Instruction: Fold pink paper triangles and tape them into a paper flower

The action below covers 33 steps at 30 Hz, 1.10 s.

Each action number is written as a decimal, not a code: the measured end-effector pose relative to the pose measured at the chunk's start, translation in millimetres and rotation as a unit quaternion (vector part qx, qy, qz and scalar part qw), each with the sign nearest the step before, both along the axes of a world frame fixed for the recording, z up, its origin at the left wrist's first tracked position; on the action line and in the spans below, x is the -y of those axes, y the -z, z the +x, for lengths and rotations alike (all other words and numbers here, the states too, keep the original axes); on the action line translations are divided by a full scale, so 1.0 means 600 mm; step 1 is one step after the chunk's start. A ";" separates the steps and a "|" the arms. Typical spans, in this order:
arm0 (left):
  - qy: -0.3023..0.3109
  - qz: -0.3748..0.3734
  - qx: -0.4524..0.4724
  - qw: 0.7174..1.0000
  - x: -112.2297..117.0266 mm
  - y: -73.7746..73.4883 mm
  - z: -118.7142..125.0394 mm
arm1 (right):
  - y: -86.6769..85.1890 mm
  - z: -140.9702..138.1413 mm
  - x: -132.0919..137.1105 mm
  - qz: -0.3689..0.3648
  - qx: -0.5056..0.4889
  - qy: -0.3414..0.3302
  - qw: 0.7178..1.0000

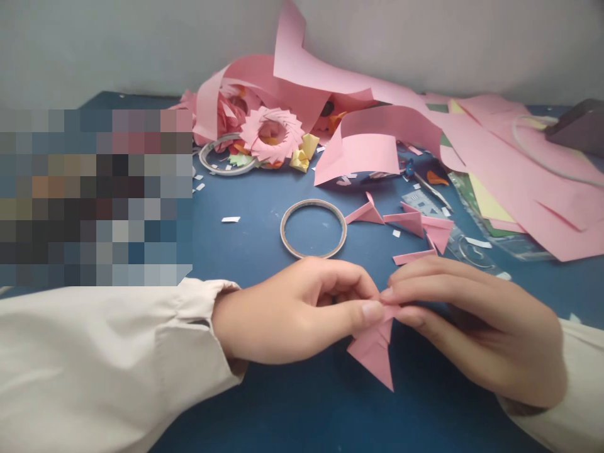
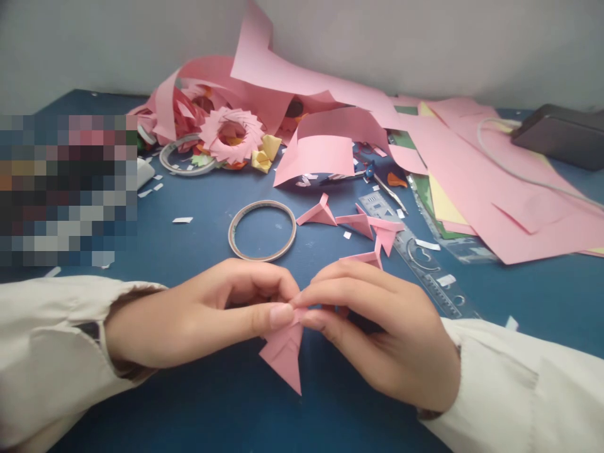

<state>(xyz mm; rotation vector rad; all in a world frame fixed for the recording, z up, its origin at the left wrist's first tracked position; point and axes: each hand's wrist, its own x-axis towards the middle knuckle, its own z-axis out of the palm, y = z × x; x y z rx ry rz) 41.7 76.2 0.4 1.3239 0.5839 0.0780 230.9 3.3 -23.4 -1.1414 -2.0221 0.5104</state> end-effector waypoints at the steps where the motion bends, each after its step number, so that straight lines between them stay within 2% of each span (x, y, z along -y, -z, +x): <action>1: -0.006 0.014 -0.002 1.000 0.002 0.001 0.000 | 0.000 0.000 0.000 0.000 0.003 0.008 1.000; 5: -0.022 0.034 -0.011 0.999 0.008 0.003 0.000 | 0.000 -0.001 0.001 -0.009 -0.003 0.022 1.000; 12: 0.010 0.103 -0.006 0.995 0.007 0.007 -0.005 | 0.002 0.002 0.002 0.003 -0.001 0.024 1.000; 17: 0.027 0.258 0.001 0.966 0.011 0.011 -0.006 | 0.000 0.000 -0.001 -0.010 0.005 0.007 1.000; 19: 0.017 0.293 0.002 0.956 0.012 0.013 -0.006 | 0.000 -0.001 -0.001 -0.028 -0.007 0.001 1.000; 25: -0.007 0.301 -0.006 0.954 0.014 0.018 -0.006 | 0.001 -0.006 -0.003 -0.090 -0.052 0.008 0.995; 33: -0.016 0.313 0.000 0.950 0.016 0.019 -0.006 | -0.004 -0.009 -0.006 -0.157 -0.060 0.013 0.986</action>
